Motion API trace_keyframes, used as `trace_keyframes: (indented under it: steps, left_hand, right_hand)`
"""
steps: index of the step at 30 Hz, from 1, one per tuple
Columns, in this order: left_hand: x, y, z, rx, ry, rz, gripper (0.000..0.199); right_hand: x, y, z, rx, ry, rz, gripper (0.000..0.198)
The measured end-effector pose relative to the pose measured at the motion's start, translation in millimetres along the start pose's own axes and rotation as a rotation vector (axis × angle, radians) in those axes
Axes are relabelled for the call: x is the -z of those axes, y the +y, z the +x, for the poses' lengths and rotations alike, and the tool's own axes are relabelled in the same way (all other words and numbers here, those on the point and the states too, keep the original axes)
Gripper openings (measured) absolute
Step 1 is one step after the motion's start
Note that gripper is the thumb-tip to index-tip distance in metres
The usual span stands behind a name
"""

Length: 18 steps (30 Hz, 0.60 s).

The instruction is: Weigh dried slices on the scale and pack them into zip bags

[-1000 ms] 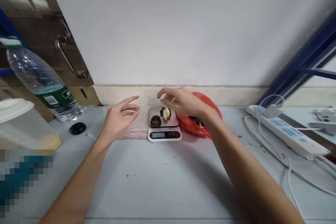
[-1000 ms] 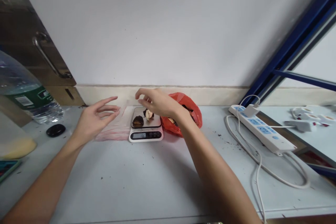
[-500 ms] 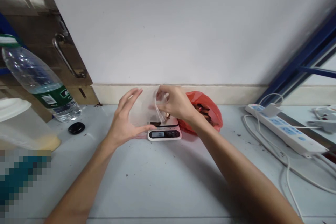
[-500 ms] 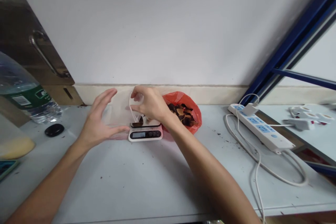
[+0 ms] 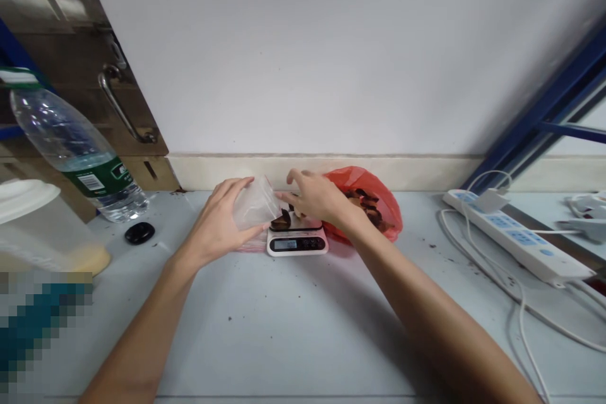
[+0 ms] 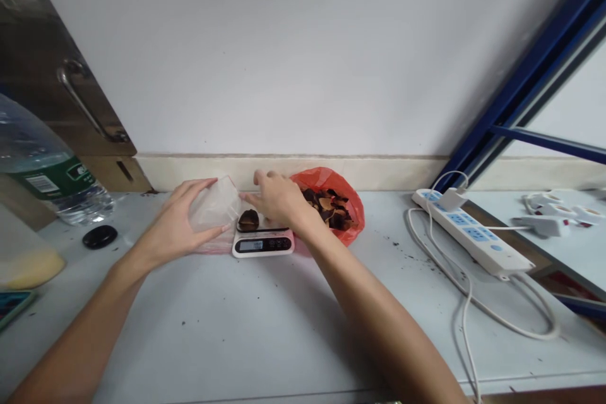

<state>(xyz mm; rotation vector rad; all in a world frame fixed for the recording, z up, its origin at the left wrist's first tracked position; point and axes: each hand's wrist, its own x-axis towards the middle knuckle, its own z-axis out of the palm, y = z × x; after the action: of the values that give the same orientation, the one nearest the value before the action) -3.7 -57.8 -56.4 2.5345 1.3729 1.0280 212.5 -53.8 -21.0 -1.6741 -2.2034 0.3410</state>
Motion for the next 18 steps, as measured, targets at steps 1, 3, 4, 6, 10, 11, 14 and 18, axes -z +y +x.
trace_keyframes:
  steps: [1,3,4,6,10,11,14,18]
  left_hand:
    - [0,-2,0,0.002,-0.007,0.011,0.069]
    - [0,-5,0,0.016,-0.017,0.034,0.068]
    - [0,-6,0,0.031,-0.022,0.045,0.069]
    - [2,-7,0,0.074,-0.042,0.064,0.075]
    - [3,-4,1,0.163,-0.077,0.056,0.082]
    - [3,-3,1,0.176,-0.08,0.052,0.081]
    - [2,-1,1,0.179,-0.073,0.063,0.077]
    - [-1,-2,2,0.146,-0.079,0.081,0.065]
  right_hand:
    - [-3,2,2,-0.006,-0.051,-0.028,0.043]
    - [-9,6,5,0.016,-0.122,-0.042,0.044]
    - [-10,7,6,0.025,-0.141,-0.044,0.042]
    - [-12,8,6,0.015,-0.154,-0.052,0.042]
    - [-10,3,1,-0.045,-0.21,-0.073,0.057]
    - [-9,1,-1,-0.053,-0.238,-0.077,0.06]
    - [-7,-5,-4,-0.045,-0.286,-0.097,0.059]
    - [-7,-5,-2,-0.01,-0.293,-0.117,0.04]
